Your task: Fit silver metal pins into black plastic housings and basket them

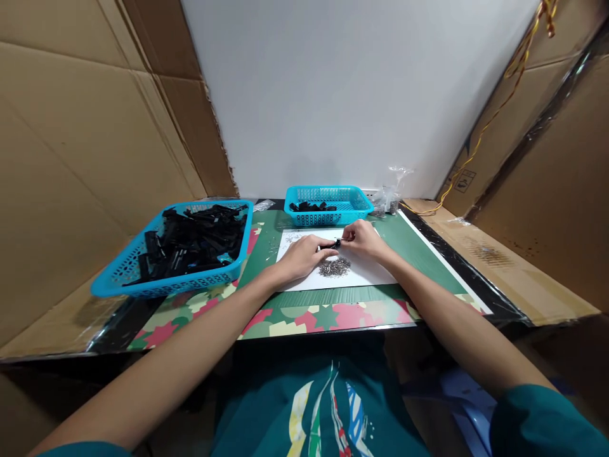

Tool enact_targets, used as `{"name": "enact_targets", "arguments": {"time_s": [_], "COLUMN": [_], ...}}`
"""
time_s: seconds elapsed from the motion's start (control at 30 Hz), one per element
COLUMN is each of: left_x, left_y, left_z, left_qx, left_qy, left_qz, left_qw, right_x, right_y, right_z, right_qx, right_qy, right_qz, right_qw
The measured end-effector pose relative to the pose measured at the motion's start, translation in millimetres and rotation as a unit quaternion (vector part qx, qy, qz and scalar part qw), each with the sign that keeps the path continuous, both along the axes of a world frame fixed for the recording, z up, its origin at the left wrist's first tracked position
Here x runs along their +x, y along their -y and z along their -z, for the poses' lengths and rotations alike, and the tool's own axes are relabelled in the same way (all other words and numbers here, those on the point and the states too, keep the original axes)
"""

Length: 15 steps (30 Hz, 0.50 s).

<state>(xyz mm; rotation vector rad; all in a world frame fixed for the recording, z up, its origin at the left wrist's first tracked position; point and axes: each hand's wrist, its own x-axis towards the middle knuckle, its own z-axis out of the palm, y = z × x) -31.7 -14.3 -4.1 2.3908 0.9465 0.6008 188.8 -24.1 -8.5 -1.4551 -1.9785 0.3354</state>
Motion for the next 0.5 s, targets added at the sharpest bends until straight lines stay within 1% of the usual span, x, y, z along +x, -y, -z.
{"name": "enact_targets", "arguments": {"time_s": [0.13, 0.27, 0.4, 0.5], "left_x": [0, 0, 0, -1], "left_y": [-2, -6, -4, -2], "left_z": [3.0, 6.6, 4.2, 2.0], "left_qx": [-0.016, -0.019, -0.020, -0.007], "left_qy": [0.014, 0.038, 0.026, 0.010], "left_qz": [0.010, 0.011, 0.007, 0.004], "left_qw": [1.000, 0.999, 0.999, 1.000], "right_x": [-3, -5, 1, 11], "right_y": [0, -3, -6, -6], "right_z": [4.5, 6.0, 3.9, 1.1], "right_qx": [0.019, 0.022, 0.009, -0.022], "right_qy": [0.008, 0.021, 0.024, 0.024], "right_qz": [-0.006, -0.004, -0.021, -0.050], "right_qw": [1.000, 1.000, 0.999, 0.998]}}
